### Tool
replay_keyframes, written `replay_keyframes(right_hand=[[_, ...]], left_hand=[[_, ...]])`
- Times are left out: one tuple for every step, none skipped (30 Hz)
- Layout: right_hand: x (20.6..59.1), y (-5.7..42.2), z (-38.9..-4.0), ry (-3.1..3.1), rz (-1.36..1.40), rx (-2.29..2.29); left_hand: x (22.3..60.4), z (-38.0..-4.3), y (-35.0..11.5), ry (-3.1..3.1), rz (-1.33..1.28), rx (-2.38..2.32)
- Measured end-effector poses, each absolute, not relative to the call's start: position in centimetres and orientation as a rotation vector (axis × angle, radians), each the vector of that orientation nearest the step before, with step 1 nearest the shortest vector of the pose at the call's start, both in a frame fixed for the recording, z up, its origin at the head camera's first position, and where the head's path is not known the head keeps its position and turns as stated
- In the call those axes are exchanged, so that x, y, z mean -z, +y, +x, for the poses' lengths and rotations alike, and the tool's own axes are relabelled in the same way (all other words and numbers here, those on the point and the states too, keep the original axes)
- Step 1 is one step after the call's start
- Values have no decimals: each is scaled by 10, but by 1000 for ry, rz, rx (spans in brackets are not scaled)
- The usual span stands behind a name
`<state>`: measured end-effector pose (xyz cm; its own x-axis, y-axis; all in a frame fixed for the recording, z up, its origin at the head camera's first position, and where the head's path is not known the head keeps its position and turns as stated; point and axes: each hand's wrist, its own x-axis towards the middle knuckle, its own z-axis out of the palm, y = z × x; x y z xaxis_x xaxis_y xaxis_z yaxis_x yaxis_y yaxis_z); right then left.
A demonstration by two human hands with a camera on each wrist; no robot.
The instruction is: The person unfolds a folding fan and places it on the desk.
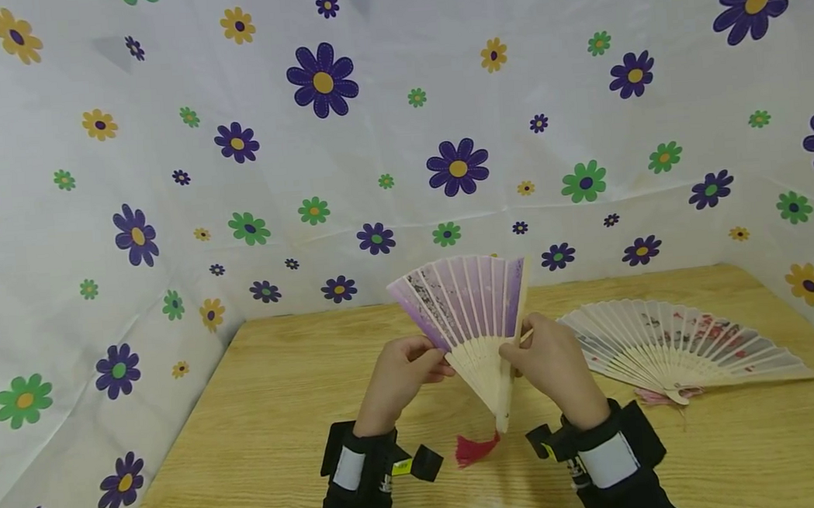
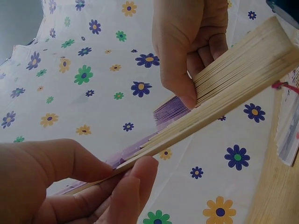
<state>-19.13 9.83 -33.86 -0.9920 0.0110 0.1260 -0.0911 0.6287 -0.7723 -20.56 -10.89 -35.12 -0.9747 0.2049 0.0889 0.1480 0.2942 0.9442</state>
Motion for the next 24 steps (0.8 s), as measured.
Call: replay_keyframes(right_hand=[[339, 99, -191, -2729, 70, -1300], [339, 100, -192, -2730, 73, -1299], [339, 100, -192, -2731, 78, -1297], [338, 100, -192, -2733, 79, -1302], [338, 101, -192, -2735, 79, -1303], [338, 101, -192, -2738, 79, -1303], [338, 101, -192, -2739, 77, -1307], [337, 102, -192, -2740, 74, -1307], [337, 102, -192, -2740, 70, -1308], [337, 103, -192, -2738, 64, -1307], [337, 104, -192, -2737, 60, -1304], [337, 104, -192, -2734, 54, -1304], [337, 105, -193, -2733, 47, -1302], [337, 105, -193, -2731, 42, -1299], [337, 106, -193, -2729, 35, -1299], [337, 106, -193, -2730, 32, -1301], [337, 106, -193, -2732, 29, -1304], [337, 106, -193, -2734, 26, -1305], [337, 106, -193, -2737, 25, -1306], [337, 106, -193, -2737, 27, -1307], [337, 106, -193, -2736, 25, -1308], [336, 106, -193, -2736, 26, -1308], [336, 106, -193, -2733, 28, -1306], [336, 106, -193, -2728, 32, -1303]], left_hand=[[351, -205, -109, 2485, 341, -1806], [351, -205, -109, 2483, 348, -1804], [351, -205, -108, 2480, 352, -1804], [351, -205, -108, 2479, 360, -1802], [351, -205, -108, 2478, 365, -1802], [351, -206, -108, 2477, 369, -1804], [352, -206, -108, 2476, 369, -1804], [352, -207, -108, 2478, 368, -1806], [352, -207, -108, 2478, 361, -1809], [352, -208, -108, 2481, 357, -1809], [352, -208, -109, 2480, 347, -1813], [352, -209, -109, 2481, 338, -1815], [352, -209, -109, 2482, 327, -1817], [352, -209, -109, 2480, 312, -1822], [352, -209, -109, 2480, 303, -1825], [352, -209, -109, 2479, 295, -1827], [352, -209, -109, 2479, 290, -1829], [352, -209, -109, 2480, 286, -1830], [351, -208, -109, 2481, 284, -1832], [351, -208, -109, 2482, 284, -1831], [351, -208, -109, 2483, 287, -1832], [351, -208, -109, 2485, 293, -1832], [351, -208, -110, 2487, 296, -1833], [351, -207, -110, 2487, 302, -1837]])
